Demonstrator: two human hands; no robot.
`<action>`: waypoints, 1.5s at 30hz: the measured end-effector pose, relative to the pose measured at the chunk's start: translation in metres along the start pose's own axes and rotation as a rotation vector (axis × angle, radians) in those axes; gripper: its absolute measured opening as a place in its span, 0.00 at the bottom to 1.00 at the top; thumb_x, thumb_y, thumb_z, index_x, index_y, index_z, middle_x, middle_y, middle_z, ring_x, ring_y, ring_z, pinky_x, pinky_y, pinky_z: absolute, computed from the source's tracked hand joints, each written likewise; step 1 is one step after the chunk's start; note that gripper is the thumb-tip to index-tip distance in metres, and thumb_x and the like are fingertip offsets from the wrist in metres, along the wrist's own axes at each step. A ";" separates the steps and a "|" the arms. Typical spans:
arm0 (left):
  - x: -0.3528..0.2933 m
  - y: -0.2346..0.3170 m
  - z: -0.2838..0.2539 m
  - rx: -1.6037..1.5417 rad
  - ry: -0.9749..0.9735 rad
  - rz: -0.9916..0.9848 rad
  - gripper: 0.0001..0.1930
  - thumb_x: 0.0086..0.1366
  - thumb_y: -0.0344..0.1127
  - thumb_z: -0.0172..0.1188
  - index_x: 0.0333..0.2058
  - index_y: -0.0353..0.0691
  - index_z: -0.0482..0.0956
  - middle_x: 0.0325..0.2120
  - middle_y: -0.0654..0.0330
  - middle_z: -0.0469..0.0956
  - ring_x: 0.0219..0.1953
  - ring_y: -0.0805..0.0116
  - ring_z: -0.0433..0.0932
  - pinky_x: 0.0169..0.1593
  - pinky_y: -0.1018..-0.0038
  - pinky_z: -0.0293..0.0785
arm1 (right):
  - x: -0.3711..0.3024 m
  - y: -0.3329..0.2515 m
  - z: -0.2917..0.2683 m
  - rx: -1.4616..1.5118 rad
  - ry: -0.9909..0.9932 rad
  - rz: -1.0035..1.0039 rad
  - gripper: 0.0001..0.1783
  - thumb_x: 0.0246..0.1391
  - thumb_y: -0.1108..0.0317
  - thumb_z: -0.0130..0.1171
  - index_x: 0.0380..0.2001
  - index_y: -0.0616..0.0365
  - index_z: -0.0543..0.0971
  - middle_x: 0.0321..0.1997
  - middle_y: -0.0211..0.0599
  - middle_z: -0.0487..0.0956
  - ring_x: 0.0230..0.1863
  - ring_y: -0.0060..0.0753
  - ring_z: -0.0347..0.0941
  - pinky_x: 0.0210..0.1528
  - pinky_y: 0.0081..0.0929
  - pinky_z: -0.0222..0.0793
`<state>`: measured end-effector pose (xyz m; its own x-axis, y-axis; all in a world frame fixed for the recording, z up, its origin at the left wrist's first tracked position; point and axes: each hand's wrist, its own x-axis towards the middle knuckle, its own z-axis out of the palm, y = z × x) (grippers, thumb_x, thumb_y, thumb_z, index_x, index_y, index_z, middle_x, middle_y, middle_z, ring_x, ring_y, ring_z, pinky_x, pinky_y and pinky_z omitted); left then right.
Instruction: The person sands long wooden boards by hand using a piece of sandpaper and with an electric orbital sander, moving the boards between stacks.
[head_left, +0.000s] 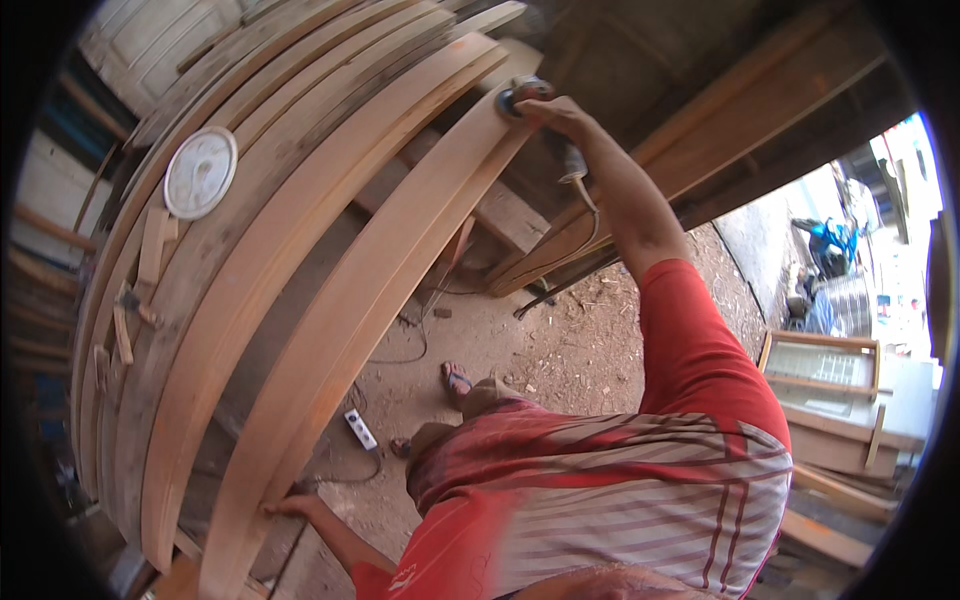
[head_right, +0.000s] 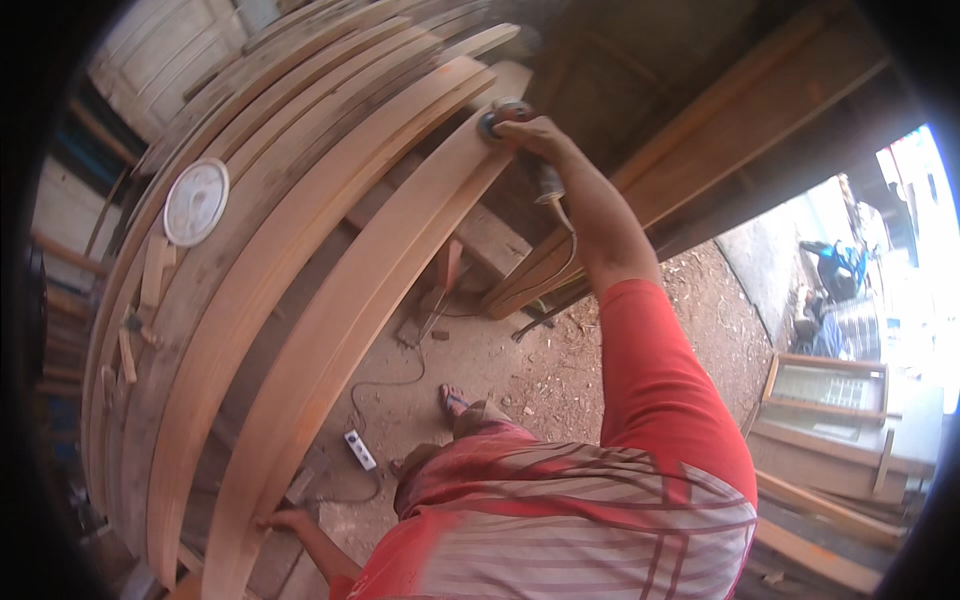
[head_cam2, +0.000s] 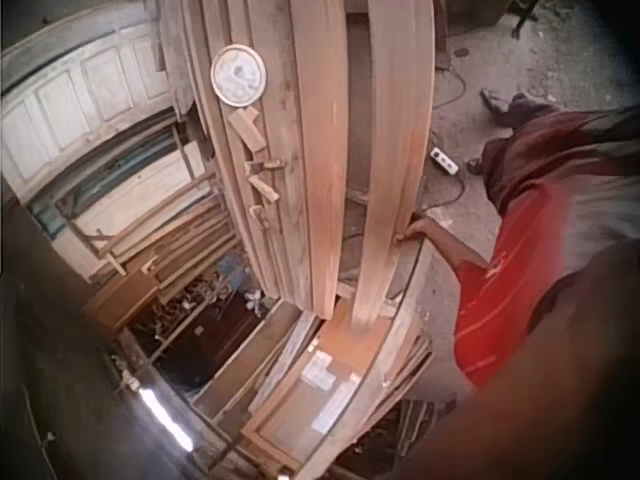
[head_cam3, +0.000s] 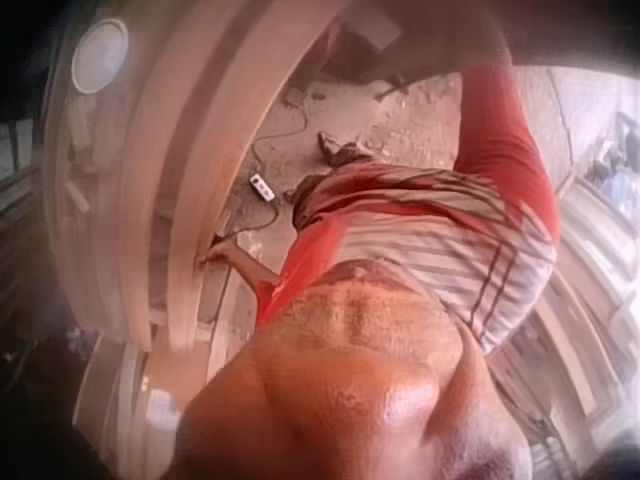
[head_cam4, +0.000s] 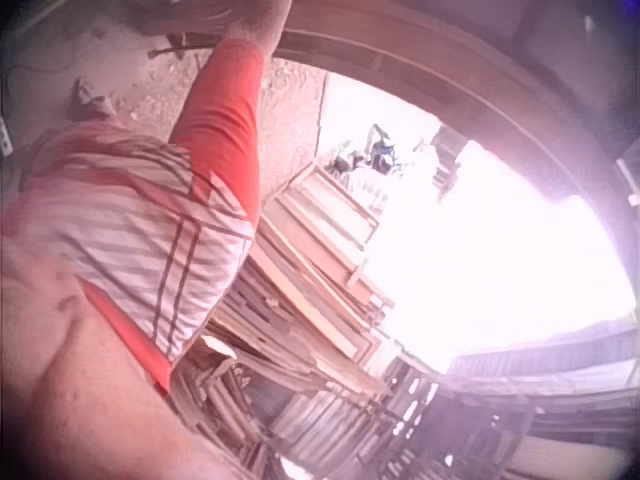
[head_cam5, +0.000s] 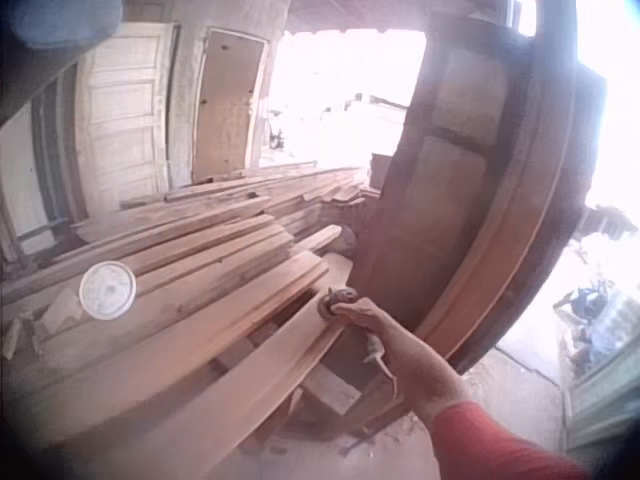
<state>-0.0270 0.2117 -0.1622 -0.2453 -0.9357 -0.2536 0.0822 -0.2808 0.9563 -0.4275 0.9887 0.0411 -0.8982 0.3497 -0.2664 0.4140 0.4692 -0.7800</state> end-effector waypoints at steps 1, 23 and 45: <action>0.020 0.004 -0.022 -0.036 -0.042 0.028 0.53 0.65 0.78 0.41 0.71 0.35 0.51 0.70 0.46 0.56 0.69 0.50 0.60 0.72 0.54 0.55 | 0.003 -0.008 0.005 0.025 -0.031 0.007 0.27 0.41 0.42 0.74 0.31 0.57 0.87 0.31 0.33 0.83 0.32 0.26 0.78 0.39 0.27 0.72; -0.044 0.049 -0.005 -0.141 -0.278 -0.209 0.52 0.66 0.78 0.40 0.74 0.45 0.40 0.73 0.50 0.49 0.73 0.46 0.53 0.71 0.43 0.52 | -0.322 -0.125 0.301 -0.258 -0.500 -0.243 0.30 0.43 0.43 0.66 0.30 0.65 0.80 0.26 0.44 0.80 0.31 0.36 0.79 0.39 0.36 0.74; -0.049 0.047 0.021 -0.008 0.059 -0.015 0.48 0.73 0.71 0.33 0.70 0.28 0.47 0.66 0.38 0.58 0.66 0.46 0.65 0.65 0.54 0.70 | -0.078 -0.067 0.093 -0.189 -0.119 -0.084 0.32 0.42 0.41 0.70 0.37 0.61 0.85 0.34 0.34 0.81 0.37 0.27 0.75 0.41 0.28 0.70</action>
<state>-0.0312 0.2491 -0.1014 -0.1890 -0.9422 -0.2768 0.0871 -0.2968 0.9509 -0.3989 0.8547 0.0619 -0.9370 0.2106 -0.2786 0.3476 0.6401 -0.6852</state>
